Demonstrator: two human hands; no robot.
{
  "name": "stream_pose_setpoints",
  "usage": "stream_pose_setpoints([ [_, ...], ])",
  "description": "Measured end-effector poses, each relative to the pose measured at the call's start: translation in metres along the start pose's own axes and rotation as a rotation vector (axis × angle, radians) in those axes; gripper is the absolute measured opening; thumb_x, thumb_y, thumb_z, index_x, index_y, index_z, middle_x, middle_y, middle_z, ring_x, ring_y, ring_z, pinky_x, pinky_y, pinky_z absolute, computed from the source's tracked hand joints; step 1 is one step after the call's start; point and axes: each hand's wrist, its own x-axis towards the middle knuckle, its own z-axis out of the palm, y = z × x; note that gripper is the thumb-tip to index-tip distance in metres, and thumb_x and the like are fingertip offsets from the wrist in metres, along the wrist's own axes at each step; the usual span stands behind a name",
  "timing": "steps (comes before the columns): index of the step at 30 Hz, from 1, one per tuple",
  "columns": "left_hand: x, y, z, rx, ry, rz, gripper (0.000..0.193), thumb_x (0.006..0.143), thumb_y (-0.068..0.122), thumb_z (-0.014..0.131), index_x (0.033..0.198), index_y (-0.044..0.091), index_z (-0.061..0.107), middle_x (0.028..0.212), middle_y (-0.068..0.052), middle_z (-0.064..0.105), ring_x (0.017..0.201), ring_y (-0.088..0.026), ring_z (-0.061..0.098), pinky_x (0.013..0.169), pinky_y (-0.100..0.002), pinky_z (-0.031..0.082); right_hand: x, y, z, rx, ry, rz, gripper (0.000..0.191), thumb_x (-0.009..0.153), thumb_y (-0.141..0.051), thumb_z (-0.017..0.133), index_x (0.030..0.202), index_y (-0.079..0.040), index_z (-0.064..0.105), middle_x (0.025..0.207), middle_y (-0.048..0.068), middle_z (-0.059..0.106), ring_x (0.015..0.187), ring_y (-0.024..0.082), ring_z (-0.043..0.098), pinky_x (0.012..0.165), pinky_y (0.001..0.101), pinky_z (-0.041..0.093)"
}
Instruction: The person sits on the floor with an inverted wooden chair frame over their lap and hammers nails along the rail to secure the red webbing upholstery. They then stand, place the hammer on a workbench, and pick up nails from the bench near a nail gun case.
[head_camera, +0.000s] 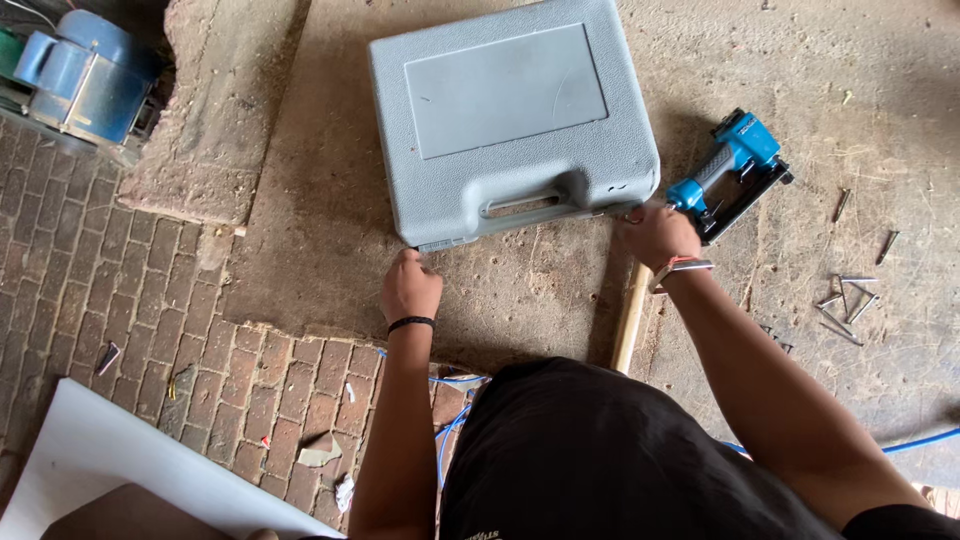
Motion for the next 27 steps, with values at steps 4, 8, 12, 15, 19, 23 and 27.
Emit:
stream_pose_setpoints([
  [4, 0.002, 0.008, -0.001, 0.061, -0.104, 0.027, 0.032, 0.086, 0.012, 0.066, 0.117, 0.005, 0.067, 0.114, -0.016, 0.073, 0.099, -0.032, 0.073, 0.084, -0.045, 0.058, 0.005, 0.002, -0.003, 0.069, -0.036, -0.012, 0.039, 0.084, -0.019, 0.065, 0.119, -0.002, 0.067, 0.099, 0.020, 0.073, 0.085, 0.029, 0.075, 0.074, 0.0410, 0.064],
  [8, 0.014, 0.029, -0.007, 0.274, -0.270, 0.088, 0.022, 0.089, 0.020, 0.068, 0.099, 0.003, 0.076, 0.103, -0.021, 0.075, 0.098, -0.033, 0.074, 0.087, -0.043, 0.059, 0.006, -0.008, 0.007, -0.176, -0.051, -0.094, 0.032, 0.104, -0.028, 0.054, 0.112, 0.000, 0.067, 0.092, 0.020, 0.074, 0.080, 0.028, 0.073, 0.072, 0.0390, 0.061],
  [12, 0.016, 0.023, -0.023, 0.267, -0.262, 0.203, 0.019, 0.090, 0.024, 0.067, 0.092, 0.012, 0.081, 0.095, -0.015, 0.077, 0.089, -0.032, 0.075, 0.082, -0.044, 0.059, -0.012, 0.004, 0.007, -0.059, -0.177, -0.148, 0.028, 0.103, -0.029, 0.054, 0.108, -0.009, 0.072, 0.087, 0.012, 0.076, 0.075, 0.023, 0.076, 0.069, 0.0357, 0.063],
  [15, -0.003, 0.014, -0.019, 0.090, -0.224, 0.303, 0.019, 0.088, 0.024, 0.065, 0.095, 0.021, 0.083, 0.095, -0.011, 0.078, 0.089, -0.033, 0.074, 0.081, -0.044, 0.058, -0.042, 0.028, 0.008, 0.198, -0.140, -0.157, 0.028, 0.097, -0.032, 0.061, 0.114, -0.015, 0.075, 0.090, 0.006, 0.078, 0.077, 0.017, 0.077, 0.068, 0.0321, 0.062],
  [19, -0.039, 0.025, 0.006, -0.106, -0.291, 0.380, 0.024, 0.087, 0.023, 0.066, 0.107, 0.021, 0.079, 0.095, -0.013, 0.076, 0.090, -0.035, 0.073, 0.078, -0.043, 0.058, -0.091, 0.057, 0.027, 0.572, -0.177, -0.030, 0.035, 0.090, -0.028, 0.069, 0.120, -0.010, 0.075, 0.096, 0.005, 0.081, 0.081, 0.013, 0.079, 0.068, 0.0286, 0.060],
  [23, -0.059, 0.048, 0.025, -0.208, -0.423, 0.524, 0.024, 0.087, 0.022, 0.066, 0.108, 0.019, 0.078, 0.096, -0.008, 0.079, 0.090, -0.028, 0.076, 0.077, -0.039, 0.059, -0.137, 0.091, 0.042, 0.717, -0.191, 0.093, 0.035, 0.088, -0.023, 0.071, 0.119, -0.008, 0.074, 0.094, 0.005, 0.080, 0.079, 0.013, 0.078, 0.066, 0.0298, 0.057],
  [27, -0.085, 0.071, 0.048, -0.341, -0.616, 0.572, 0.024, 0.090, 0.019, 0.065, 0.111, 0.015, 0.075, 0.095, -0.007, 0.080, 0.085, -0.022, 0.078, 0.075, -0.035, 0.059, -0.182, 0.124, 0.051, 0.740, -0.173, 0.229, 0.036, 0.089, -0.025, 0.070, 0.120, -0.007, 0.072, 0.092, 0.005, 0.079, 0.076, 0.014, 0.076, 0.065, 0.0321, 0.058],
])
